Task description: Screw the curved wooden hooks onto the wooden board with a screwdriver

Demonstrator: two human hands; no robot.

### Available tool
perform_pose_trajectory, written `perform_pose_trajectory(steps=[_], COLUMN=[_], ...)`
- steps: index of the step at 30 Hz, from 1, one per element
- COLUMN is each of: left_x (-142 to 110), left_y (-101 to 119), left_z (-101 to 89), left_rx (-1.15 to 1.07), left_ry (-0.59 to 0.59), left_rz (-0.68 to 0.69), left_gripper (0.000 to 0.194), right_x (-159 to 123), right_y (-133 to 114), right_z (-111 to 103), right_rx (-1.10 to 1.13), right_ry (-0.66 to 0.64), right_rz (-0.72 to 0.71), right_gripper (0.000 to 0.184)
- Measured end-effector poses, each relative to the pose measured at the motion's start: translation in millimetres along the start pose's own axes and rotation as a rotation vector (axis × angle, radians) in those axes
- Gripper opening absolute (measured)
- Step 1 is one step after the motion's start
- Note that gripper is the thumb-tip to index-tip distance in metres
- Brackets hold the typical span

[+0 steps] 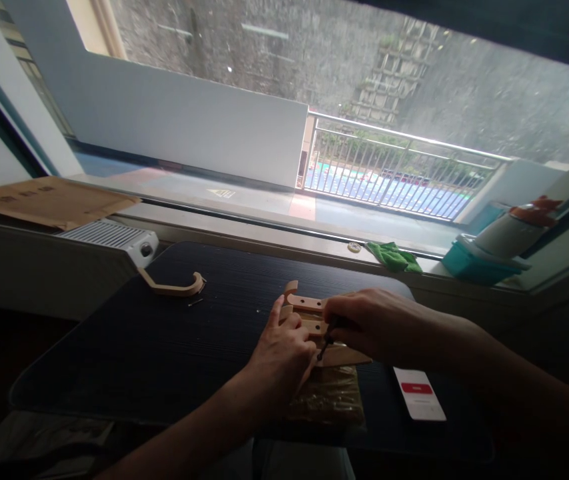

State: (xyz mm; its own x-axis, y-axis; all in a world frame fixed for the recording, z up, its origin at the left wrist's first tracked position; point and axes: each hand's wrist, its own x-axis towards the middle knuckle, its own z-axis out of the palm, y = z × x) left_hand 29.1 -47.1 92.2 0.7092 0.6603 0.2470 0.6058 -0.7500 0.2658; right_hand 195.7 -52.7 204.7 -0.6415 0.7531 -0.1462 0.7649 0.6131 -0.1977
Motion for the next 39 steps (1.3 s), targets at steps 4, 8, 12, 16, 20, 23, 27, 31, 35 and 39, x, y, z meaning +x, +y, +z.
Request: perform_pose_trajectory(steps=[4, 8, 12, 16, 20, 23, 27, 31, 35, 39], left_x=[-1, 0, 1, 1, 1, 0, -1, 0, 1, 1], left_y=[-2, -2, -2, -3, -3, -3, -3, -4, -4, -3], left_z=[2.3, 0.1, -0.8, 1.9, 3.3, 3.1, 2.2, 2.9, 3.5, 1.2], left_rx=[0.012, -0.009, -0.026, -0.011, -0.001, -0.014, -0.038, -0.033, -0.018, -0.028], left_ry=[-0.003, -0.031, -0.063, -0.048, -0.054, -0.04, -0.031, -0.035, -0.03, -0.038], left_rz=[0.012, 0.006, -0.011, -0.004, -0.007, 0.0, -0.002, 0.001, 0.001, 0.007], left_gripper=[0.012, 0.013, 0.013, 0.013, 0.011, 0.014, 0.013, 0.012, 0.013, 0.011], right_x=[-1, -1, 0, -2, -3, -3, -3, -4, -5, -7], right_y=[2, -4, -4, 1, 0, -6, -10, -3, 5, 1], right_z=[-1, -9, -8, -1, -2, -10, -14, -4, 2, -6], right_rx=[-0.112, -0.088, -0.025, -0.044, -0.118, -0.13, -0.148, -0.125, -0.167, -0.142], right_ry=[0.018, -0.03, -0.05, 0.001, 0.014, -0.019, -0.062, 0.004, 0.052, 0.02], right_rz=[0.06, 0.011, -0.022, 0.012, 0.039, 0.005, -0.032, -0.051, 0.018, -0.002], right_gripper=[0.014, 0.013, 0.015, 0.011, 0.014, 0.01, 0.017, 0.015, 0.018, 0.014])
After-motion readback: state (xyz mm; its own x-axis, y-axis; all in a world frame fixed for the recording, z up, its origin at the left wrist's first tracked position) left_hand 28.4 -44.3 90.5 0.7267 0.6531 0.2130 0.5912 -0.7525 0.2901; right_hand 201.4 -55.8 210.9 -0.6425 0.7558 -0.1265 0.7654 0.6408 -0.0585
